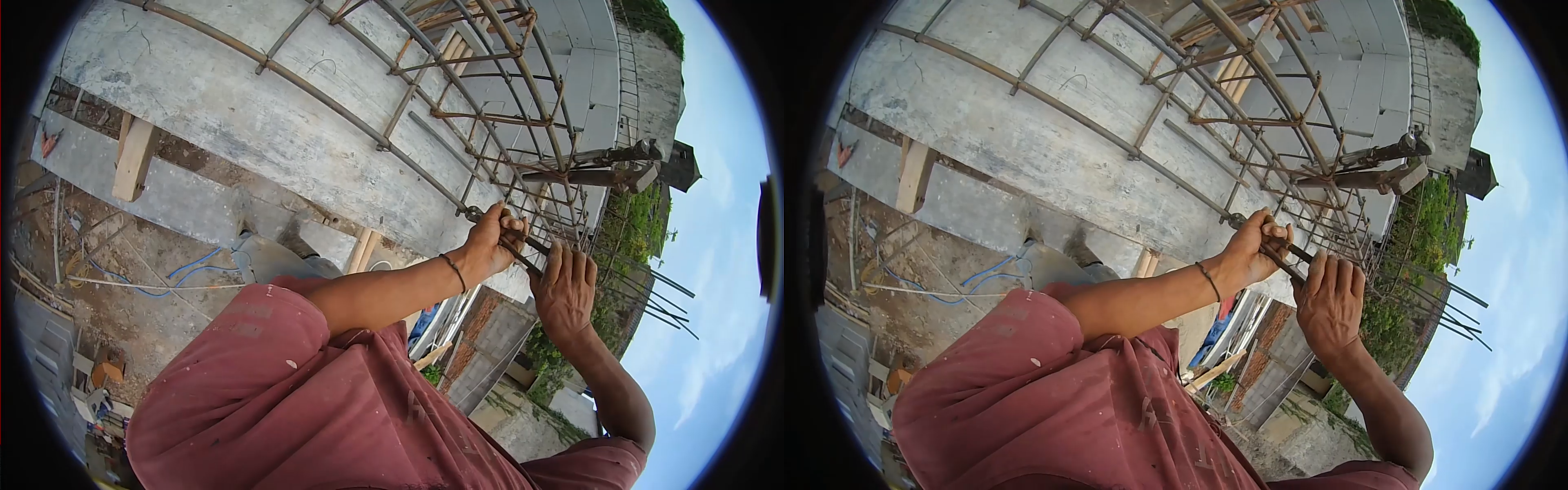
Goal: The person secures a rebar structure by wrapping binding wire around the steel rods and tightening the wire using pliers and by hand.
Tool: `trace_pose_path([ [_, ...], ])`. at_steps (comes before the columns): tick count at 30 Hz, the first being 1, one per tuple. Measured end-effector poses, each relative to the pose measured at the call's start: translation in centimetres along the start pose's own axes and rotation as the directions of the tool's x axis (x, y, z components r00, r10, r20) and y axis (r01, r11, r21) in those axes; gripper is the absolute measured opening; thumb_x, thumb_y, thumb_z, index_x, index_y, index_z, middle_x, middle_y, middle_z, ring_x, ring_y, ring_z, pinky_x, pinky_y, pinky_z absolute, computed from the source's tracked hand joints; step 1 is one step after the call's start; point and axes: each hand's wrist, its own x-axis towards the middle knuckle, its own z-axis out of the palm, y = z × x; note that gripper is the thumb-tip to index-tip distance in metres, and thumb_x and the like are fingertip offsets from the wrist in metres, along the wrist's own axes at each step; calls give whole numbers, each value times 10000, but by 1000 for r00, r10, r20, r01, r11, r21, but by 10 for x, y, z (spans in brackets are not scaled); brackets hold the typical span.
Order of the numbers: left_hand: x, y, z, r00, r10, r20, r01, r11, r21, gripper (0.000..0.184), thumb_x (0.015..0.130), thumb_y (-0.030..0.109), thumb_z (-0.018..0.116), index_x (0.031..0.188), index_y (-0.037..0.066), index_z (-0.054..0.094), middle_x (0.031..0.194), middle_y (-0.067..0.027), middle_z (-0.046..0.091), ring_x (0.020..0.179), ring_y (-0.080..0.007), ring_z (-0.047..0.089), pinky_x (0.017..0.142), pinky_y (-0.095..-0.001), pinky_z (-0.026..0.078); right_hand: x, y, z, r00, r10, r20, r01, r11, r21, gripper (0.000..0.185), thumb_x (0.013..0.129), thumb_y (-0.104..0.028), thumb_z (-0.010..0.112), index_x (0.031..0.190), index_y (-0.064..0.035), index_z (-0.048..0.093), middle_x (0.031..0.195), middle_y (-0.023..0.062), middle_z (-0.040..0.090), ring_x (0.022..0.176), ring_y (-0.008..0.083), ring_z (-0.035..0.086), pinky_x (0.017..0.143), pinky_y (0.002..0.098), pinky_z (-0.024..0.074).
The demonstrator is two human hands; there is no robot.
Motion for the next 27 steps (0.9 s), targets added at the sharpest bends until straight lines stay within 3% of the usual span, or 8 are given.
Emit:
trace_pose_path([
  [6, -11, -6, -5, 999, 54, 4, -54, 988, 145, 298, 1037, 257, 621, 824, 49, 597, 764, -57, 646, 783, -206, 684, 930, -396, 618, -11, 20, 30, 981, -106, 160, 104, 994, 19, 510, 984, -335, 649, 1099, 159, 593, 898, 220, 658, 763, 312, 634, 649, 417, 510],
  [7, -20, -5, 4, 994, 105, -26, -96, 970, 221, 258, 1024, 262, 643, 886, 45, 628, 857, -74, 710, 888, -222, 725, 955, -404, 612, -5, 29, 31, 909, 26, 415, -224, 872, 436, 517, 1011, -367, 618, 1019, 150, 609, 780, 214, 640, 660, 280, 620, 585, 411, 496],
  [9, -27, -5, -9, 996, 84, -2, -82, 970, 229, 234, 1010, 270, 665, 939, 49, 638, 956, -94, 728, 984, -238, 721, 974, -410, 604, 2, 32, 22, 643, -20, 766, -765, 40, 643, 639, 1071, -472, 511, 819, 102, 634, 525, 171, 573, 389, 191, 507, 402, 361, 431],
  [10, -27, -3, -9, 996, 71, 56, -82, 971, 225, 228, 996, 278, 687, 992, 53, 649, 1055, -115, 747, 1079, -255, 717, 993, -415, 595, -4, 36, 32, 647, -20, 762, -761, 45, 647, 639, 1071, -472, 511, 819, 102, 634, 525, 171, 573, 389, 191, 507, 402, 361, 431],
  [12, -30, -4, -8, 995, 96, 26, -99, 966, 240, 225, 1021, 282, 655, 988, 62, 622, 947, -86, 712, 963, -232, 714, 1007, -420, 587, -18, 43, 56, 436, -474, 765, -784, -617, 65, 654, 1068, -520, 492, 834, 68, 659, 607, 166, 648, 406, 166, 537, 380, 301, 445],
  [18, -19, -6, -17, 971, 209, -118, -120, 851, 511, 326, 1104, 356, 479, 907, 97, 501, 668, 10, 402, 550, -130, 422, 737, -336, 584, -42, 1, 30, 468, -83, 880, -857, -284, 429, 585, 1018, -529, 596, 832, 25, 624, 632, 136, 638, 502, 223, 630, 452, 353, 514],
  [21, -13, -22, -4, 872, 461, -165, -157, 582, 798, 349, 1102, 383, 477, 913, 90, 501, 672, -1, 418, 533, -131, 418, 677, -329, 581, -42, -31, 18, 691, 76, 719, -644, 517, 564, 455, 892, -339, 798, 978, 32, 549, 751, 213, 658, 773, 414, 702, 688, 501, 546],
  [27, -36, -30, -2, 827, 560, 45, -195, 212, 958, 379, 1074, 423, 517, 1036, 48, 481, 806, -61, 535, 653, -168, 536, 622, -349, 519, -28, -85, 43, 756, 453, 473, -651, 450, 611, 286, 917, -116, 670, 1066, 82, 526, 807, 315, 658, 829, 491, 680, 678, 546, 522],
])
